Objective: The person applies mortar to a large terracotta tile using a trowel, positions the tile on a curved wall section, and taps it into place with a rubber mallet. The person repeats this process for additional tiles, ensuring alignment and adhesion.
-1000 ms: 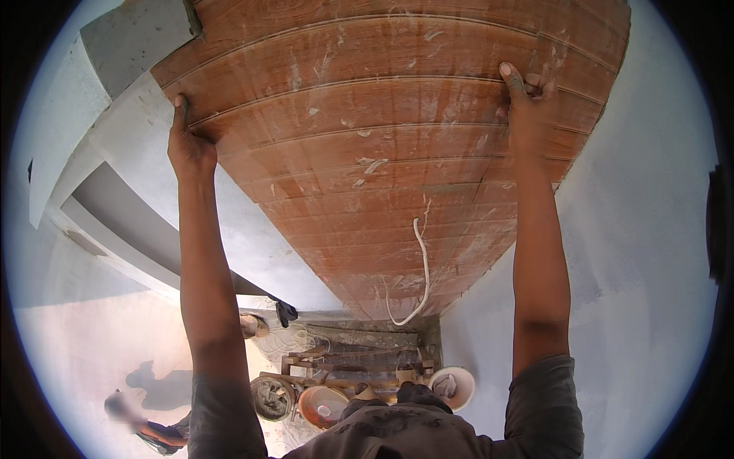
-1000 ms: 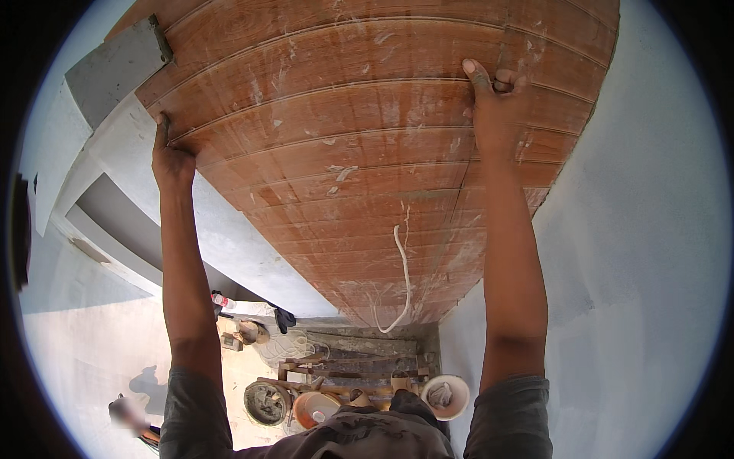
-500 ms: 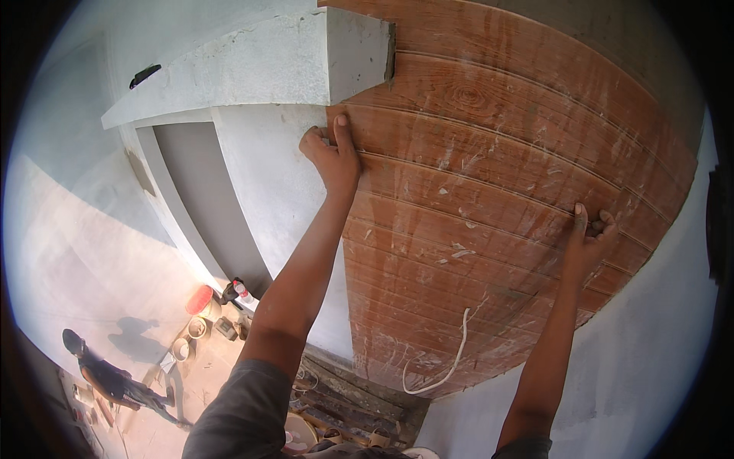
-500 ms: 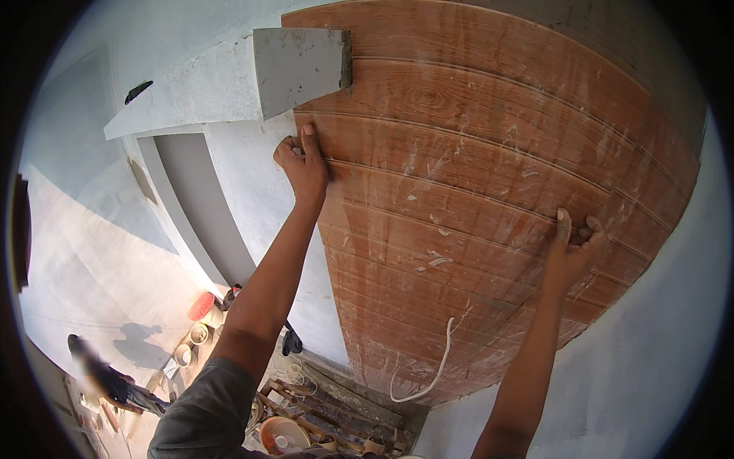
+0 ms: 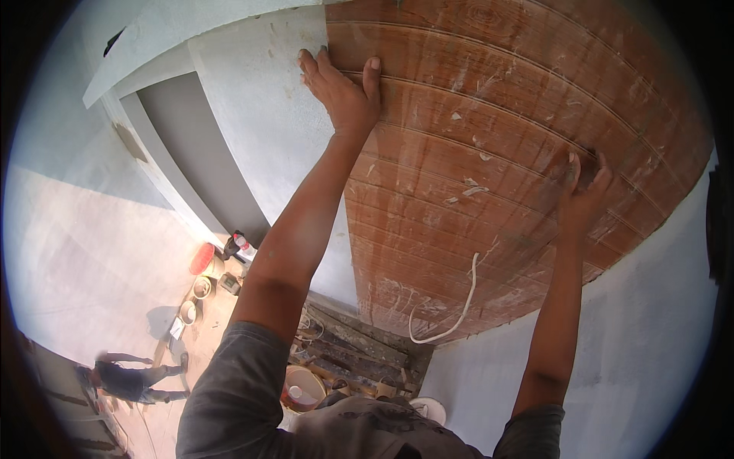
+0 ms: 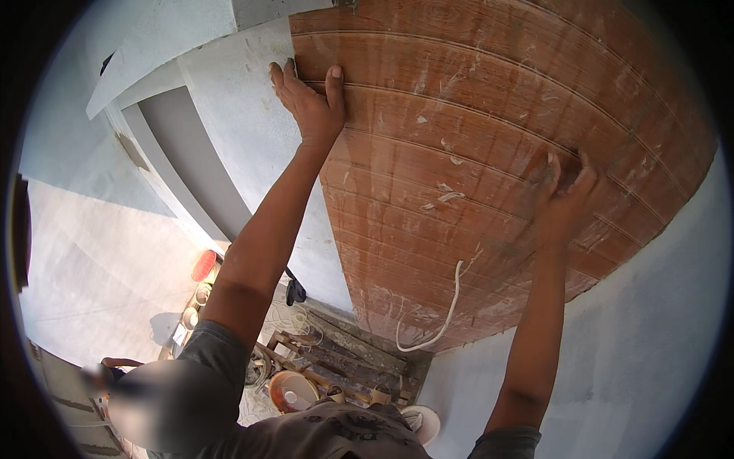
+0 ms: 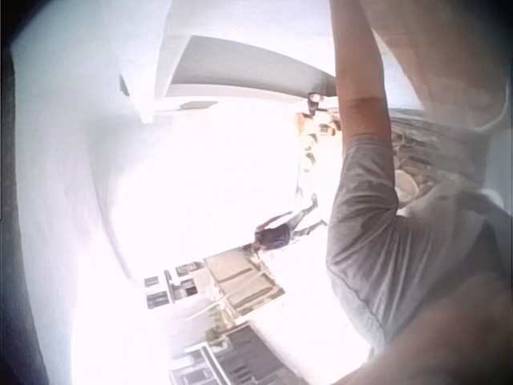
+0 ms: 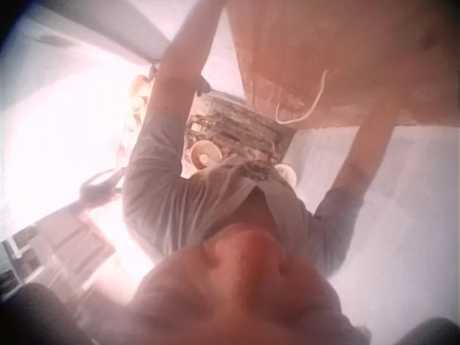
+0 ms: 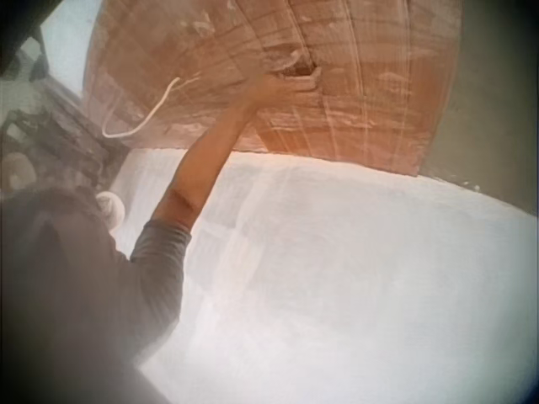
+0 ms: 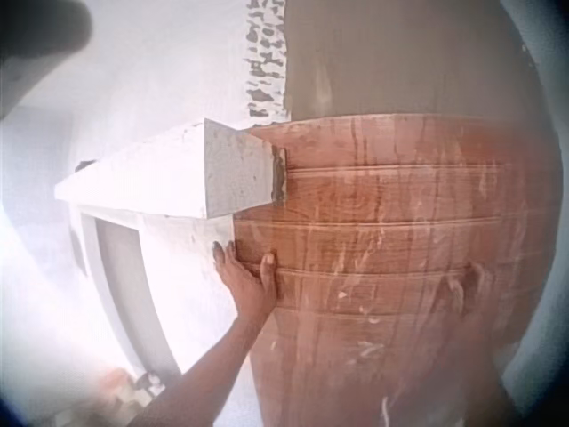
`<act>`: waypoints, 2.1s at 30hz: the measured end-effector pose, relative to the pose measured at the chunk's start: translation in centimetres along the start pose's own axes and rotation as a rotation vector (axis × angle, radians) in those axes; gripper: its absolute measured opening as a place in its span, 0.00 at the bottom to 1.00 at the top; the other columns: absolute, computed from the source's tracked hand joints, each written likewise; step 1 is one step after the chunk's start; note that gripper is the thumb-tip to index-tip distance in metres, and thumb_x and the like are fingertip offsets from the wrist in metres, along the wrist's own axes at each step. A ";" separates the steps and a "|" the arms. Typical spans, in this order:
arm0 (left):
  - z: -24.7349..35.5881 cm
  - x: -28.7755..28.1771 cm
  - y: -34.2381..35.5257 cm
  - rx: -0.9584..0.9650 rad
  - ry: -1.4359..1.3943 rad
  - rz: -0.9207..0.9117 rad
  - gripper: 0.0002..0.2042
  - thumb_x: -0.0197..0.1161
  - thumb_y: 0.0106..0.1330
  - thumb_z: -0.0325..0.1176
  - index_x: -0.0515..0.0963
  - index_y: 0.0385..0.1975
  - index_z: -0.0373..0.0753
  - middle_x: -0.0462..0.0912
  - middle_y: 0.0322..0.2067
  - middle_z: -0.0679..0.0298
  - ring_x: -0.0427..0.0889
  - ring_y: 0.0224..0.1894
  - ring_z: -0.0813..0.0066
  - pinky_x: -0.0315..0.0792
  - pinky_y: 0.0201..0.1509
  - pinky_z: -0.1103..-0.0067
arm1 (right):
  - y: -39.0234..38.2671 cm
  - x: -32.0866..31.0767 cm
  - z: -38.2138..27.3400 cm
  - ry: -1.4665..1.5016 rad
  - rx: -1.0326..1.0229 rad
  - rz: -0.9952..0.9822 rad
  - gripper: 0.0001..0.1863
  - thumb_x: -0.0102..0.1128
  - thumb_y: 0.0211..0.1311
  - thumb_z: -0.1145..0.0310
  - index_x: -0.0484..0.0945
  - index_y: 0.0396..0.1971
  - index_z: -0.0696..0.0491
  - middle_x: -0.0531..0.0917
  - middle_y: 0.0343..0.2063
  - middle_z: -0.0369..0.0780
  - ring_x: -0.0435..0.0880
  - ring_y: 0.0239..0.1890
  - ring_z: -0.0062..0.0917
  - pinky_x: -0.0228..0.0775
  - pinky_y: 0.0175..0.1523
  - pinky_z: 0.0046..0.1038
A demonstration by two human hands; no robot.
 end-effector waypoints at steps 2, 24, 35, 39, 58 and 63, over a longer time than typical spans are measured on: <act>0.8 0.3 -1.8 0.070 0.034 -0.089 0.43 0.62 0.69 0.50 0.48 0.69 0.22 0.42 0.71 0.28 0.40 0.75 0.33 0.37 0.75 0.47 | -2.0 1.2 -2.9 -0.063 -0.277 -0.015 0.32 0.61 0.68 0.49 0.69 0.62 0.56 0.70 0.60 0.49 0.68 0.64 0.42 0.68 0.62 0.47; 9.2 5.1 -9.4 0.427 0.090 -0.253 0.44 0.47 0.70 0.67 0.49 0.75 0.38 0.39 0.75 0.40 0.34 0.78 0.41 0.32 0.76 0.47 | -7.0 -1.3 -13.6 0.198 -0.453 0.039 0.40 0.48 0.70 0.44 0.55 0.74 0.54 0.53 0.75 0.46 0.44 0.78 0.40 0.26 0.79 0.52; 11.0 5.4 -9.9 0.454 0.052 -0.235 0.43 0.45 0.73 0.63 0.46 0.75 0.34 0.38 0.75 0.40 0.31 0.78 0.40 0.29 0.76 0.48 | -4.1 4.9 -2.9 -0.135 -0.319 -0.145 0.42 0.42 0.71 0.41 0.54 0.73 0.58 0.54 0.74 0.50 0.43 0.78 0.43 0.27 0.79 0.52; 8.8 4.0 -9.0 0.472 0.145 -0.266 0.43 0.44 0.73 0.63 0.45 0.75 0.34 0.37 0.75 0.38 0.31 0.78 0.40 0.29 0.76 0.47 | -4.0 -0.2 -6.1 -0.044 -0.268 0.126 0.42 0.43 0.73 0.43 0.54 0.72 0.63 0.53 0.73 0.55 0.44 0.78 0.47 0.27 0.78 0.55; 6.9 5.0 -8.7 0.481 0.189 -0.309 0.45 0.42 0.72 0.65 0.44 0.75 0.34 0.33 0.75 0.39 0.29 0.77 0.39 0.28 0.76 0.47 | 1.3 -0.1 -3.9 0.062 -0.077 -0.005 0.40 0.49 0.72 0.49 0.53 0.72 0.62 0.55 0.72 0.55 0.49 0.76 0.49 0.37 0.77 0.52; 11.5 5.3 -10.3 0.516 0.081 -0.264 0.45 0.49 0.71 0.64 0.50 0.73 0.30 0.42 0.73 0.34 0.39 0.76 0.36 0.40 0.75 0.47 | -18.9 -7.6 2.9 0.094 0.285 -0.276 0.26 0.52 0.73 0.60 0.66 0.64 0.60 0.73 0.56 0.54 0.71 0.60 0.48 0.63 0.65 0.46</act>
Point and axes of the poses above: each hand's wrist, its own y-axis towards the middle knuckle, its own x-axis out of the palm, z = x × y, the point moved 7 cm from there along y, towards the middle knuckle
